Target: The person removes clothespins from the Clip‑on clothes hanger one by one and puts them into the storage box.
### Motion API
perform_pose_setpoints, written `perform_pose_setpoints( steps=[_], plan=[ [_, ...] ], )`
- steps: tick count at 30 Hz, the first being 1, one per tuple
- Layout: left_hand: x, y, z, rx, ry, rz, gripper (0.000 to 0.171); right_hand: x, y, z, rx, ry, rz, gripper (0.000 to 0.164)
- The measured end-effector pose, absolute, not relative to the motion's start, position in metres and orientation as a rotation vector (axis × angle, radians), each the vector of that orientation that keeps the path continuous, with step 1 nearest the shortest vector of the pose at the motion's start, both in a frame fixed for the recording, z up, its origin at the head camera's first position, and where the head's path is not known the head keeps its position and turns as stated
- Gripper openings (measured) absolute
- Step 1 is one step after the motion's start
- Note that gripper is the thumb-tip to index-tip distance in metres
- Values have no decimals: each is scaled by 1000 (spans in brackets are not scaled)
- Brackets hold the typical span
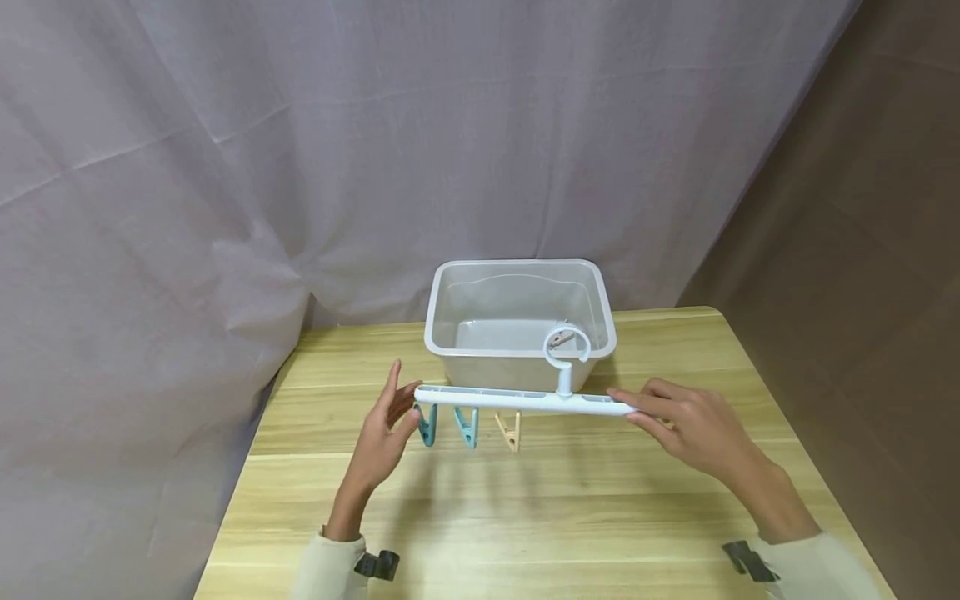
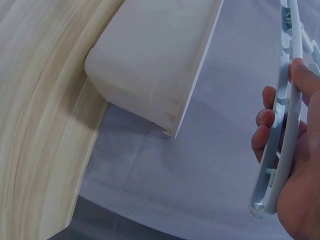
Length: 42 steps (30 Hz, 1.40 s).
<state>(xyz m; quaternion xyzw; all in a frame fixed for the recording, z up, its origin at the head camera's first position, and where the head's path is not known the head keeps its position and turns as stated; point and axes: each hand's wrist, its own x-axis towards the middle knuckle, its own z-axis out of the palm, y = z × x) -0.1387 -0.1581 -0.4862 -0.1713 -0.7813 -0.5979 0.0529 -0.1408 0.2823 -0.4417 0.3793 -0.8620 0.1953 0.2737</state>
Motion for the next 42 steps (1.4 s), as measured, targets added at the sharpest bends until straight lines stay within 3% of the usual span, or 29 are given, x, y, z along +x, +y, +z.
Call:
perform_pose_setpoints(
  steps=[6,12,26,42],
  plan=[
    [-134,-151,-489,-443,-2100,-2383,59,-139,284,-439,1006,-2346,526,42],
    [-137,-142,-490,-623,-1660,-2843,63,-140,287,-437,988,-2361,520,44],
    [-144,-138,-493,-530,-1358,-3186,46,-141,287,-435,988,-2359,533,49],
    [-146,-142,-492,-896,-1154,-3396,64,-140,286,-438,981,-2348,550,46]
  ],
)
